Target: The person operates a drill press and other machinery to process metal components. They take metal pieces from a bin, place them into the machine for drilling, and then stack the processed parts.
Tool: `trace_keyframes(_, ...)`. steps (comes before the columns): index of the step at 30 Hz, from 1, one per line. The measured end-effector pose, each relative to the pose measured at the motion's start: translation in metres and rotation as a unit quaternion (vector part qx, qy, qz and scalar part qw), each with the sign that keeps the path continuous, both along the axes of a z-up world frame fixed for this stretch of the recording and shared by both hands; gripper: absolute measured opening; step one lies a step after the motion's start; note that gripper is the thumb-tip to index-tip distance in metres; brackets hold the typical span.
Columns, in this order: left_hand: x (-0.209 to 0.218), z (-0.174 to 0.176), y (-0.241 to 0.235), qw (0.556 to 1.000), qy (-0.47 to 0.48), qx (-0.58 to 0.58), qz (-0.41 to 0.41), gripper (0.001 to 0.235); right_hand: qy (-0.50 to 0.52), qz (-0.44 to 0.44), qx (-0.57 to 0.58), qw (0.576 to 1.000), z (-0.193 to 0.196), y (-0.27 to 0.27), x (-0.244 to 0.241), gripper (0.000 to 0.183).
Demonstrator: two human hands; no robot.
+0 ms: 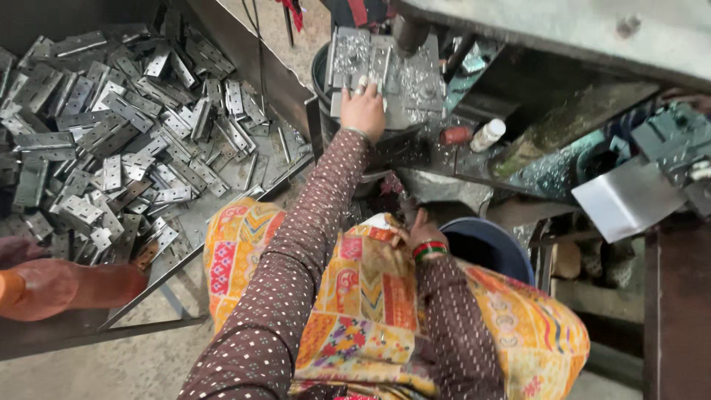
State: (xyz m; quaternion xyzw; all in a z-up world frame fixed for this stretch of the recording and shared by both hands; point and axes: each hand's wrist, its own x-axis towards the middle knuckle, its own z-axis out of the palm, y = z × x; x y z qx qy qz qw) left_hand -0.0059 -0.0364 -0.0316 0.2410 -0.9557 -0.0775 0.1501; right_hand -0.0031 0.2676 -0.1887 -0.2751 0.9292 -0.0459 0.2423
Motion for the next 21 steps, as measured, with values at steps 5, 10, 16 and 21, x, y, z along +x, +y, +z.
trace_keyframes(5, -0.01, -0.005, -0.001, 0.998, 0.046, 0.032, 0.002, 0.029, 0.103, -0.007, 0.039, 0.994, 0.069, 0.008, 0.021, 0.104)
trace_keyframes(10, -0.008, 0.003, -0.001, 0.999, 0.042, -0.017, -0.001, 0.03, 0.002, -0.021, 0.017, 1.0, 0.012, -0.005, 0.015, 0.116)
trace_keyframes(16, 0.004, 0.001, 0.002, 0.998, 0.064, -0.015, -0.008, 0.031, 0.081, 0.021, -0.013, 0.996, 0.053, 0.007, 0.012, 0.095)
trace_keyframes(21, -0.012, 0.011, -0.001, 0.995, -0.064, 0.073, 0.005, 0.032, 0.143, -0.003, 0.013, 0.99, 0.083, 0.009, 0.026, 0.086)
